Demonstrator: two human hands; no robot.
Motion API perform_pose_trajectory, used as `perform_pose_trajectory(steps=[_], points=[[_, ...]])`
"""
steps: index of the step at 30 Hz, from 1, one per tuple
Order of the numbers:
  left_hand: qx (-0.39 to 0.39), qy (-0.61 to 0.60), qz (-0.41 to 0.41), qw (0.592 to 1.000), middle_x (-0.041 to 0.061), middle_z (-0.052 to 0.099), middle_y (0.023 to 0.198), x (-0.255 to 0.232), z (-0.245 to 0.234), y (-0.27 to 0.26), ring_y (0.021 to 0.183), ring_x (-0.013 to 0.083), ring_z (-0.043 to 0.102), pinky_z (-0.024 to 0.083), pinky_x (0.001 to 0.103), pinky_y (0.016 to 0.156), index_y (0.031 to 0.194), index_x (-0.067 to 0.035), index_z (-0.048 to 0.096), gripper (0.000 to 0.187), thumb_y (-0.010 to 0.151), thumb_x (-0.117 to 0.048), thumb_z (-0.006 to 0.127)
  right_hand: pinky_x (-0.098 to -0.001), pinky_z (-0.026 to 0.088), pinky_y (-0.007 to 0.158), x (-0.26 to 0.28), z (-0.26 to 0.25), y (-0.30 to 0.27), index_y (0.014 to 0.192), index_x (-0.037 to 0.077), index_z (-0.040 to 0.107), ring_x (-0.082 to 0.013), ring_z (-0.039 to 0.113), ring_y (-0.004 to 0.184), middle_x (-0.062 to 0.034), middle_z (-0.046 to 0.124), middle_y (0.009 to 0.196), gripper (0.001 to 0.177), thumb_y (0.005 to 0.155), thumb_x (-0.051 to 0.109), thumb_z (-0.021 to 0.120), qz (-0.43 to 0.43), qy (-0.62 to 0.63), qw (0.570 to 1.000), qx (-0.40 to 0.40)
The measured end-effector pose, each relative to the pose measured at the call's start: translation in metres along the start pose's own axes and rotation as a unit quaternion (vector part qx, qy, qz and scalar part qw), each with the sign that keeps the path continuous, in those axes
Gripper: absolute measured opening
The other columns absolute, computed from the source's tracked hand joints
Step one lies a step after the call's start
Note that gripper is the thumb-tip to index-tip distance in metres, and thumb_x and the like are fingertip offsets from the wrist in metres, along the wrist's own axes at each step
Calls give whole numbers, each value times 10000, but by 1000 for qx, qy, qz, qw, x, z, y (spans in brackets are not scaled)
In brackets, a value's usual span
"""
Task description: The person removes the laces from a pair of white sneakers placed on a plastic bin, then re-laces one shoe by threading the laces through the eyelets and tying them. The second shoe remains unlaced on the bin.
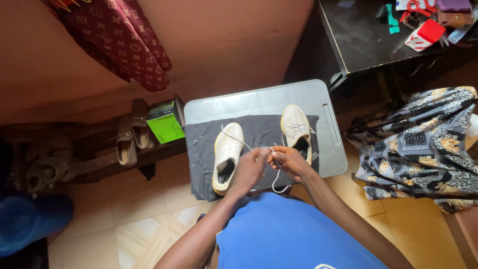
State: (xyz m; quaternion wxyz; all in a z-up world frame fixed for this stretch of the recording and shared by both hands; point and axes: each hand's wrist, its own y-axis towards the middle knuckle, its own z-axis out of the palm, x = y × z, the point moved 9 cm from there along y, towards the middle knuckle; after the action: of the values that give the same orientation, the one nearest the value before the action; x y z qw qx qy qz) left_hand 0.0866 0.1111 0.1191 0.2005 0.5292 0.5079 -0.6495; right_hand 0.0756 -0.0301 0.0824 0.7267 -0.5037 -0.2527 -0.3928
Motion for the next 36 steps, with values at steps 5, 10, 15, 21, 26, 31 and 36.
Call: perform_pose_trajectory(steps=[5, 10, 15, 21, 26, 31, 36], points=[[34, -299, -151, 942, 25, 706, 852, 52, -2, 39, 763, 130, 699, 574, 299, 659, 1179, -23, 650, 612, 1026, -546, 369, -254, 502, 705, -18, 9, -17, 1162, -29, 724, -120, 634, 769, -65, 719, 860, 273, 967, 155, 670, 41, -198, 973, 108], [-51, -417, 25, 907, -23, 536, 732, 40, -37, 82, 665, 117, 572, 462, 275, 576, 1224, -52, 640, 354, 1082, -353, 521, -285, 549, 801, -75, -3, -17, 1144, -20, 748, -115, 685, 838, -58, 761, 934, 269, 926, 112, 663, 60, -385, 897, 209], [-19, -244, 70, 967, -51, 488, 704, 23, -15, 79, 582, 69, 446, 338, 230, 494, 1081, -43, 678, 312, 1100, -325, 546, -293, 542, 884, -54, -26, -8, 1227, 0, 701, -154, 698, 1008, -91, 763, 1106, 327, 961, 125, 558, -75, -402, 913, -7], [225, -12, -12, 974, 26, 651, 743, 46, 79, 24, 613, 87, 562, 443, 238, 561, 920, -38, 680, 359, 1056, -345, 555, -350, 579, 781, -10, -26, -6, 1147, -19, 605, -203, 715, 895, -125, 749, 949, 441, 997, 348, 412, 69, 105, 990, -57], [198, -67, -58, 976, 116, 668, 974, 43, 66, 17, 742, 127, 580, 471, 259, 633, 1139, -34, 626, 285, 1042, -290, 547, -266, 438, 610, 25, -18, -5, 1116, -1, 707, -107, 512, 666, -2, 529, 728, 285, 1055, 241, 569, -49, -50, 995, -65], [24, -539, -145, 829, 214, 689, 1143, 18, 20, 34, 927, 245, 739, 567, 333, 722, 1354, -13, 434, 406, 1010, -228, 419, -268, 425, 538, -10, -8, -10, 935, -18, 708, -104, 514, 584, 6, 566, 671, 246, 978, 177, 565, 40, -272, 961, 35], [-61, -429, -14, 901, 121, 670, 945, 10, -6, 55, 666, 137, 577, 470, 273, 570, 1334, -61, 456, 313, 1029, -120, 489, -249, 486, 592, -44, -1, -13, 990, 35, 734, -84, 593, 622, 32, 661, 703, 228, 930, 165, 557, 54, -369, 921, 113]])
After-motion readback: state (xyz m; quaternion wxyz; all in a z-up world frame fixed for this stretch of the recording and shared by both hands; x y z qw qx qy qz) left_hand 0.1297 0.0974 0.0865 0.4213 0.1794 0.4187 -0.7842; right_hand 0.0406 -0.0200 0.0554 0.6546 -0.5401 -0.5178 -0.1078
